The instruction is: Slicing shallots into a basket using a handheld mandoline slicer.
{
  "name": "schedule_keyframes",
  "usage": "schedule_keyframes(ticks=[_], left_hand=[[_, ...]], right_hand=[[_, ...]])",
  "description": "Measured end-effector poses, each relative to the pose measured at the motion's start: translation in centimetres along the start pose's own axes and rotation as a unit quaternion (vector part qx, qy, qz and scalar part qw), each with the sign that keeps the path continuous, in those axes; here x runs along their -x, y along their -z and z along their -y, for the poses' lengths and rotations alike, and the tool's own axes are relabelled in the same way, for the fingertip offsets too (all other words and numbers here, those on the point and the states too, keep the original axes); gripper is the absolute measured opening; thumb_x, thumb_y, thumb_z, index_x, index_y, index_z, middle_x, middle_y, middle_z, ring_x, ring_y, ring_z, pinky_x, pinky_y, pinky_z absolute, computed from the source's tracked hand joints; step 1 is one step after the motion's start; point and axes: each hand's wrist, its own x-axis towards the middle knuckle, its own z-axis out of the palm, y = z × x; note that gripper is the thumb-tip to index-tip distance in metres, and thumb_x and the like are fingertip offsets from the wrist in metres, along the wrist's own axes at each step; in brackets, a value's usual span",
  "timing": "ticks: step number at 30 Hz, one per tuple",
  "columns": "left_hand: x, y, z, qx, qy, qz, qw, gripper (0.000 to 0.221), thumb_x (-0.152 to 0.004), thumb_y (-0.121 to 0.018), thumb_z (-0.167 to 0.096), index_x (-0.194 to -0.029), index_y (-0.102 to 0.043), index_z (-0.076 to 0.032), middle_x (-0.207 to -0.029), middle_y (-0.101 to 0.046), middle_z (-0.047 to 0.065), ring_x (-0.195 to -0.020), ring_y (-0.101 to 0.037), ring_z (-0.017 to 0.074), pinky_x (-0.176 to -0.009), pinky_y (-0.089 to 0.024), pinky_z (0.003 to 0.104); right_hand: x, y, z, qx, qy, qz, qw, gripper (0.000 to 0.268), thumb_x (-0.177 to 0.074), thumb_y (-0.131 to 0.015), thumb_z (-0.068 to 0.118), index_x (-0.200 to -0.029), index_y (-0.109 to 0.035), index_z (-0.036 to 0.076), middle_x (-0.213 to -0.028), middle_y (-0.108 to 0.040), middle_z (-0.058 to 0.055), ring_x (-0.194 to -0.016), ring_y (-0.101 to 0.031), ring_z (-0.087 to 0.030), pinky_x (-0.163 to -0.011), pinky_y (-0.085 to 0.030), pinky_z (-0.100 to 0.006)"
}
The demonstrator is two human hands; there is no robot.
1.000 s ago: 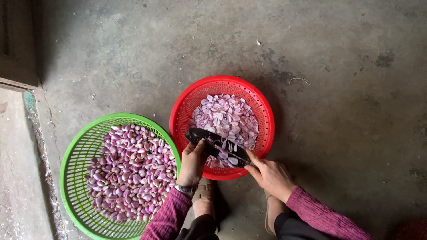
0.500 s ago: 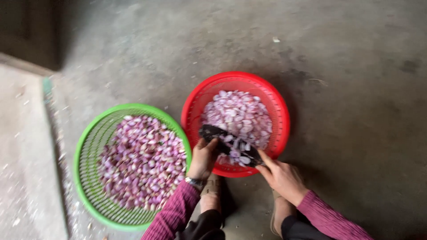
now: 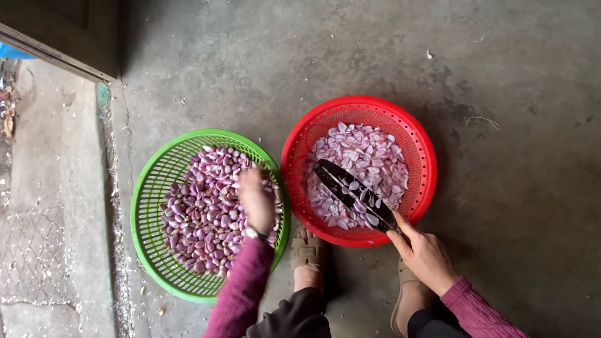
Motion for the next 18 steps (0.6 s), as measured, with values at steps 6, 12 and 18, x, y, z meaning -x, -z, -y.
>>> schedule_keyframes(ticks=[6, 12, 18], left_hand=[[0.1, 3.0, 9.8, -0.305, 0.255, 0.101, 0.912, 0.029, -0.108, -0.048, -0.03, -0.111, -0.066, -0.007, -0.122, -0.063, 0.026, -0.104, -0.064, 0.0415, -0.084, -0.06, 0.053], [2.3, 2.9, 7.9, -0.343, 0.07, 0.066, 0.934, 0.022, -0.098, -0.065, -0.004, -0.115, -0.073, -0.014, -0.108, -0.074, 0.012, -0.092, -0.064, 0.0309, -0.068, -0.058, 0.041], [1.4, 2.7, -5.0, 0.198, 0.307, -0.03, 0.93, 0.016, -0.096, -0.069, -0.009, -0.112, -0.073, -0.006, -0.111, -0.077, 0.01, -0.104, -0.074, 0.0188, -0.096, -0.063, 0.031]], right_hand=[[-0.1, 0.2, 0.5, -0.032, -0.011, -0.005, 0.999, 0.062, -0.093, -0.055, 0.05, -0.151, -0.052, 0.03, -0.065, -0.07, -0.024, -0.057, -0.07, -0.036, -0.057, -0.046, -0.044], [-0.1, 0.2, 0.9, -0.029, -0.009, 0.021, 0.999, 0.062, -0.094, -0.053, 0.05, -0.153, -0.05, 0.029, -0.052, -0.062, -0.017, -0.047, -0.06, -0.029, -0.054, -0.044, -0.042], [0.3, 0.5, 2.6, -0.068, 0.115, -0.037, 0.99, 0.058, -0.095, -0.063, 0.035, -0.151, -0.052, 0.026, -0.056, -0.06, -0.015, -0.046, -0.054, -0.023, -0.054, -0.047, -0.035]])
